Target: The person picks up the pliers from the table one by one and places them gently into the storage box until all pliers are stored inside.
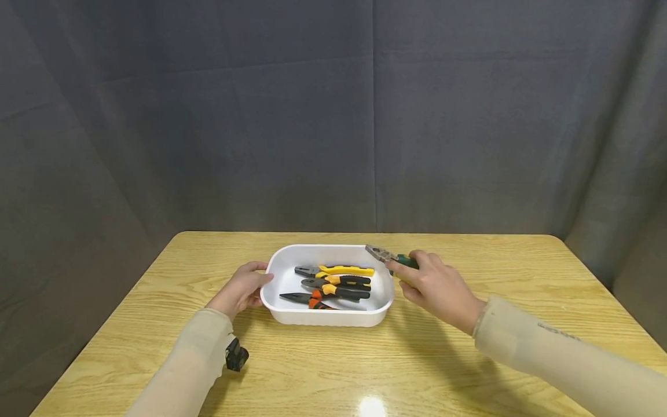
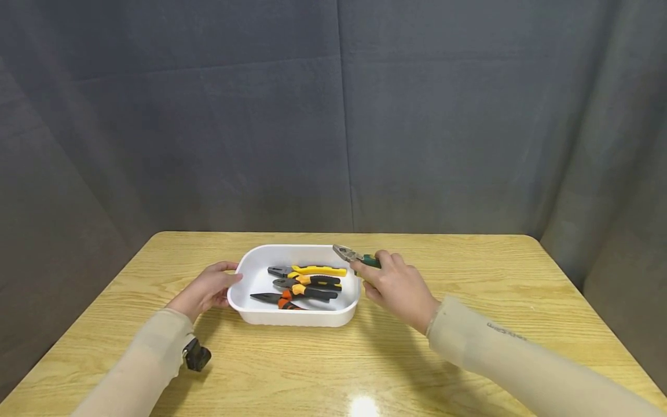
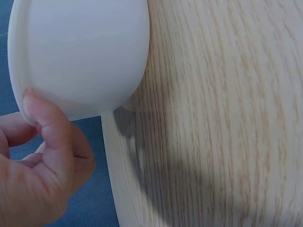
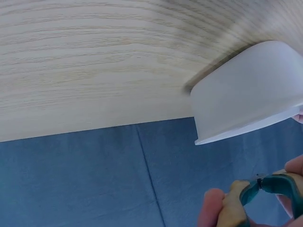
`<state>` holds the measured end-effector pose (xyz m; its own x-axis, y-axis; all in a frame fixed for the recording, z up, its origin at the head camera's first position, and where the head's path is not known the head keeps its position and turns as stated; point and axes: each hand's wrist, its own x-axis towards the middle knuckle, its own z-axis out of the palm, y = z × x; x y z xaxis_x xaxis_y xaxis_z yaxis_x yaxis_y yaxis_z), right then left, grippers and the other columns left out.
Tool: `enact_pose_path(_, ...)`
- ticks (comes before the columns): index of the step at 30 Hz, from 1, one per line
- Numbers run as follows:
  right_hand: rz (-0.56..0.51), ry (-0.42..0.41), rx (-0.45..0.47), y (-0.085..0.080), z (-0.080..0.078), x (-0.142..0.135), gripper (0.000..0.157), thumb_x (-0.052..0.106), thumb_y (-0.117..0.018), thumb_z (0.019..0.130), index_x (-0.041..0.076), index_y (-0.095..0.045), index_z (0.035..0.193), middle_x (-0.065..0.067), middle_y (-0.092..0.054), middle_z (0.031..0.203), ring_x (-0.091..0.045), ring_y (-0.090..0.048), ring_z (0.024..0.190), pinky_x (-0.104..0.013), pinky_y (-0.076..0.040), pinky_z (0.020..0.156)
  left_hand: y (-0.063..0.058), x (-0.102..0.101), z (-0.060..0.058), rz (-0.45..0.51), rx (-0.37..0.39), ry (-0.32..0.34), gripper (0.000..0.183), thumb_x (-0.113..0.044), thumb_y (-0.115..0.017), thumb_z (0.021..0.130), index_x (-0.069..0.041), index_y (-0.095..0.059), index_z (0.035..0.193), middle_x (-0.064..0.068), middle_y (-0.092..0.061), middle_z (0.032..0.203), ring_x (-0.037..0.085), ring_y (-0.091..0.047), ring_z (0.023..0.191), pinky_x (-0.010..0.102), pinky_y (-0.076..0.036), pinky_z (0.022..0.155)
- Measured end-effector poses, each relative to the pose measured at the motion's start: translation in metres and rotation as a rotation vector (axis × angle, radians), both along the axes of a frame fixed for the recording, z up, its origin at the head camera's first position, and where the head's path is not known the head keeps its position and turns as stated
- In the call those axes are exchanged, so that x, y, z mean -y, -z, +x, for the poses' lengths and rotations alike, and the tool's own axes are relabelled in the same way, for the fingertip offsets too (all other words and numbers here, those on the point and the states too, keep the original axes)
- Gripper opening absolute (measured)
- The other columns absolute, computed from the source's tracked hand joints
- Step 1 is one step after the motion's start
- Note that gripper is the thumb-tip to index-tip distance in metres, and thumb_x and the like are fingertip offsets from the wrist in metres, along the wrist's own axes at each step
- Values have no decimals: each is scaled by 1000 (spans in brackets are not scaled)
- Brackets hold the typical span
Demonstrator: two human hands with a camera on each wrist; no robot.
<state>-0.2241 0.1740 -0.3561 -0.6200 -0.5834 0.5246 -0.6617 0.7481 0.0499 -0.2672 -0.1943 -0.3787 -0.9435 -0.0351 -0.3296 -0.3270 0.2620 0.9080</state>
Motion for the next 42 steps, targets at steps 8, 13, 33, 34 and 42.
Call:
enact_pose_path(8,35,-24,-2,2,-1,9,41,12,-76,83,17,-68,123,-19,-58,102,-30,-57,78,-39,-51,53,0,0,0,-3,1,0,40,-6,-50,100,4,-40,138,12,-61,84,10,-52,52,19,-43,46)
enact_pose_path(13,45,-26,19,2,-1,14,41,13,-76,84,18,-67,124,-20,-58,105,-30,-57,80,-39,-51,54,0,0,0,-8,0,9,41,-6,-50,100,5,-40,138,13,-62,85,10,-53,53,19,-44,46)
enact_pose_path(33,126,-78,-18,2,-5,40,40,16,-74,85,19,-68,124,-16,-58,99,-25,-53,74,-31,-46,50,0,-1,1,-18,6,-6,41,-7,-51,100,4,-41,138,14,-62,88,12,-53,55,20,-43,47)
enact_pose_path(34,130,-77,-18,2,-5,41,40,16,-73,85,20,-68,124,-16,-58,99,-24,-53,74,-30,-45,49,0,-1,1,-16,5,-5,41,-6,-51,100,4,-40,138,14,-61,87,11,-53,54,19,-43,47)
enact_pose_path(42,201,-93,-85,5,-7,50,40,17,-72,85,22,-68,124,-15,-58,97,-22,-51,68,-26,-39,43,0,-1,0,-30,13,-10,40,-7,-51,100,3,-41,138,16,-62,92,13,-53,57,20,-44,49)
